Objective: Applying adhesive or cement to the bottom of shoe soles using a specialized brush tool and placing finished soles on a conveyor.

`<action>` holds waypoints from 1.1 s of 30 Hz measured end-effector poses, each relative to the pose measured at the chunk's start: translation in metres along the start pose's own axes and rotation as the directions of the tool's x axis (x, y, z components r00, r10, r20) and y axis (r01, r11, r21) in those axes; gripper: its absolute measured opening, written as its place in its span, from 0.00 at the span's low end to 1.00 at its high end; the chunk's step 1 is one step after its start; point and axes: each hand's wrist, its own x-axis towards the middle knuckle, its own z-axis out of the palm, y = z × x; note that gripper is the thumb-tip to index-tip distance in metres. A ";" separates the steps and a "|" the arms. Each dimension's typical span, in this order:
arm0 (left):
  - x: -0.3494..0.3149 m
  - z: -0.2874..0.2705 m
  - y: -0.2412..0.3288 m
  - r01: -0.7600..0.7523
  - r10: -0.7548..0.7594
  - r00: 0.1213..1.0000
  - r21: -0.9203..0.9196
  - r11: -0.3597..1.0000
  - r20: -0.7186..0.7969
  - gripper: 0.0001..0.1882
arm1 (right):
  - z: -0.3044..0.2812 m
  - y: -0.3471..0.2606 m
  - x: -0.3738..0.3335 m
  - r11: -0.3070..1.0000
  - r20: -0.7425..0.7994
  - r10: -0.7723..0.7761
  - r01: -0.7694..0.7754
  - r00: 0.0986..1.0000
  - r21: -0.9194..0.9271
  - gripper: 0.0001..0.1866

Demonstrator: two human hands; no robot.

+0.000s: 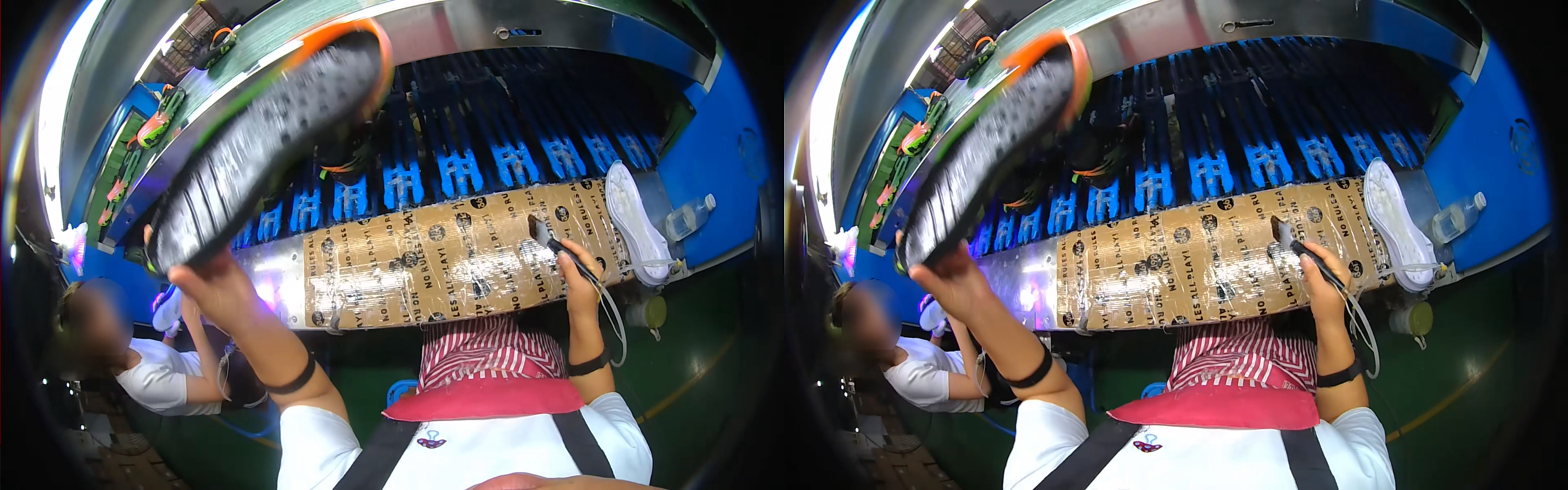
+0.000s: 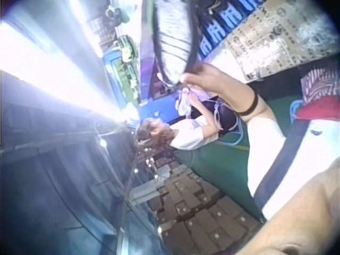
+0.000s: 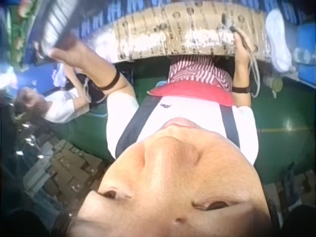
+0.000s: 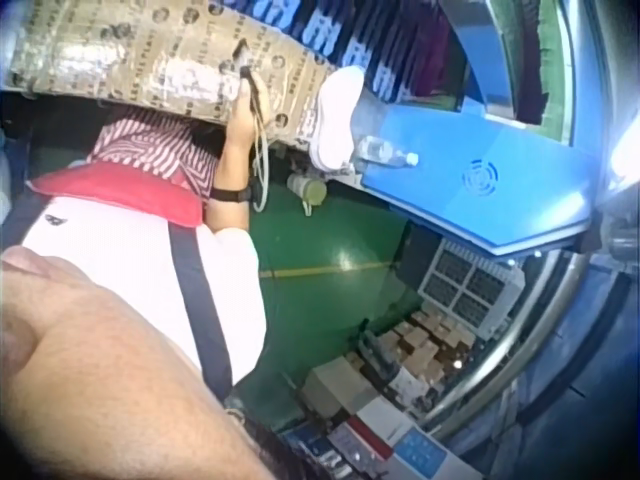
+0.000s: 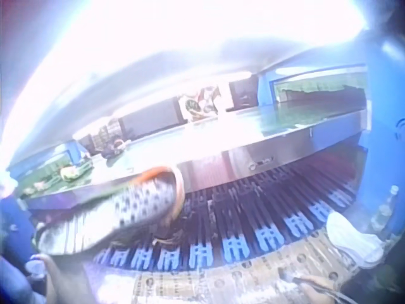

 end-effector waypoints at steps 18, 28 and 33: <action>0.159 0.136 -0.142 0.002 -0.021 1.000 0.998 -0.064 -0.003 0.58 | -0.003 0.015 -0.013 0.990 0.062 0.110 -0.115 0.992 0.083 0.12; 0.246 0.001 -0.111 0.128 -0.019 0.991 0.964 -0.235 -0.136 0.38 | 0.006 0.020 -0.003 0.993 0.116 0.104 -0.110 0.988 0.052 0.14; 0.280 -0.052 -0.102 0.271 -0.027 0.951 0.873 -0.405 -0.308 0.42 | 0.018 0.023 0.011 0.982 0.154 0.165 -0.177 0.974 0.067 0.15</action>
